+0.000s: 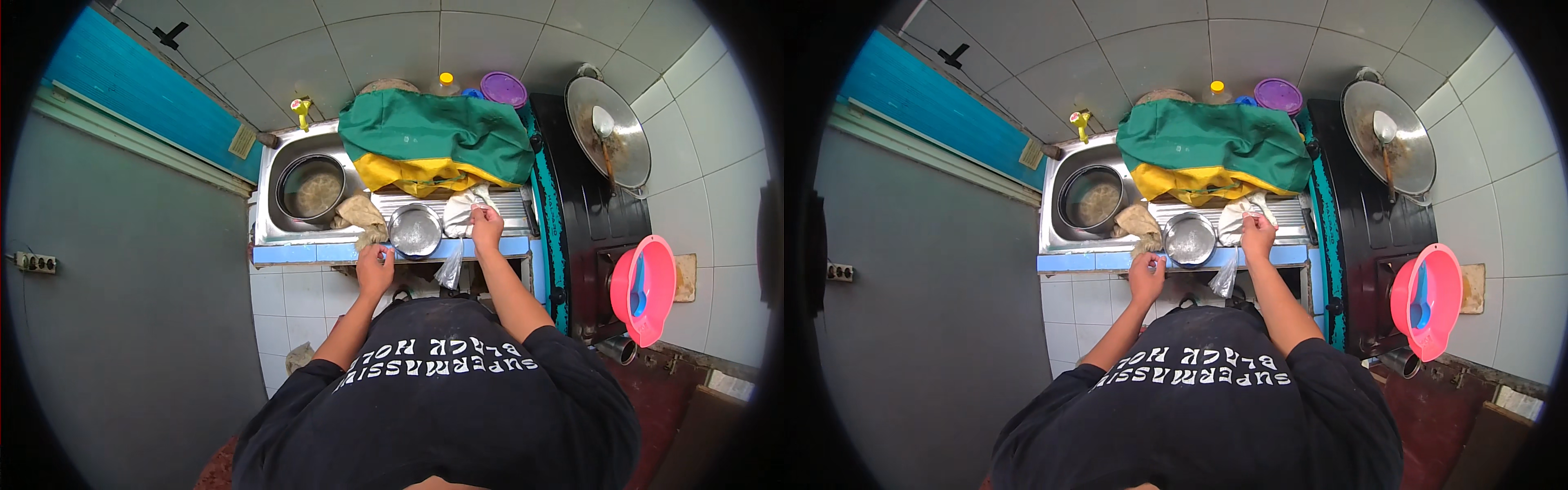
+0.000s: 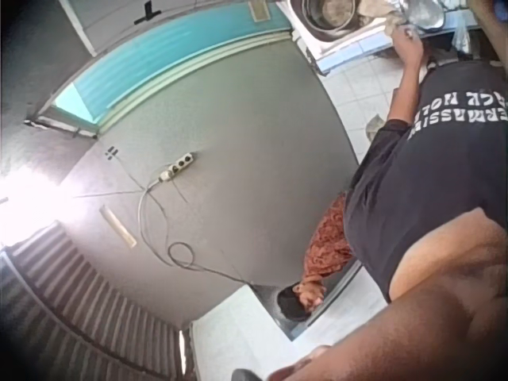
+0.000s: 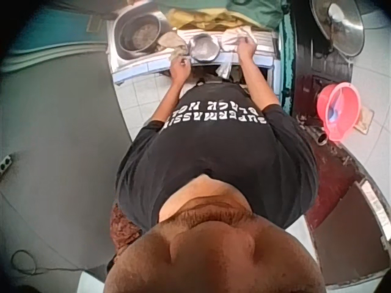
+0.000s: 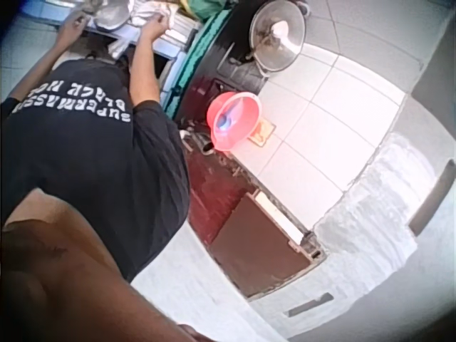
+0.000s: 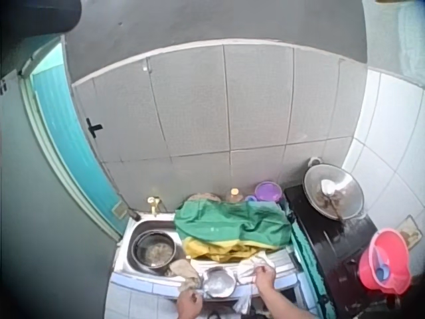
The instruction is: The person prepares white paint in a container by hand and then uses a brush to apply it to a wall surface near a door frame.
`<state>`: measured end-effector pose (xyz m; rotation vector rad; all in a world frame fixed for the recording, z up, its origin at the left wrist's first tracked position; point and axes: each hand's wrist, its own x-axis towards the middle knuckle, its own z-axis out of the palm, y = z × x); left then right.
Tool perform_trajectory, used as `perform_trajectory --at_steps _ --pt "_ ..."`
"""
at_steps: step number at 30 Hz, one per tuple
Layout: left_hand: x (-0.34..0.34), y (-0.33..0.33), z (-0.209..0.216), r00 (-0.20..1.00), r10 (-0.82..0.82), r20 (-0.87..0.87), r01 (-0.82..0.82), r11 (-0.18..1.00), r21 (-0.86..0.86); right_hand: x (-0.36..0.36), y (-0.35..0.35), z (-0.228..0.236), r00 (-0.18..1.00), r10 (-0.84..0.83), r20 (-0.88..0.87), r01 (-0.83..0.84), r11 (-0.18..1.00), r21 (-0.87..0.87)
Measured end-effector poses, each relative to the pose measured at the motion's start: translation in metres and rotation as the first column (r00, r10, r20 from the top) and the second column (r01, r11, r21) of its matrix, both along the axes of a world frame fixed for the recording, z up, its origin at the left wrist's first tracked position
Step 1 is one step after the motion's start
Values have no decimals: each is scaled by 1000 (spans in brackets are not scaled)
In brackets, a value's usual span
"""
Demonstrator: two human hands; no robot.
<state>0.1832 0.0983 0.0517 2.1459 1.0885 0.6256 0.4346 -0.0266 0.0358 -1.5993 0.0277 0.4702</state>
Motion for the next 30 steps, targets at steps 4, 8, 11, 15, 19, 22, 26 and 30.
perform_trajectory --at_steps 4,8,11,15,19,22,26,30 --pt "19 0 6 997 -56 53 55 998 20 10 -11 12 999 -18 47 17 1000 13" --pt "47 3 14 978 -178 105 175 984 32 15 -23 33 996 -34 -81 47 983 175" --pt "69 2 34 955 -267 133 258 963 75 17 -40 45 995 32 -93 -10 974 225" --pt "92 1 49 917 -363 168 345 930 126 20 -53 65 991 118 -62 -100 966 236" --pt "114 -4 65 901 -409 146 396 912 108 29 -72 107 977 213 19 -213 961 178" --pt "134 -14 83 801 -552 233 549 832 84 31 -83 148 932 359 56 -363 915 178" --pt "166 -34 110 661 -692 291 713 700 42 44 -96 183 827 558 69 -562 814 147" --pt "172 -40 126 605 -769 207 772 630 84 46 -97 212 743 656 136 -667 742 67"
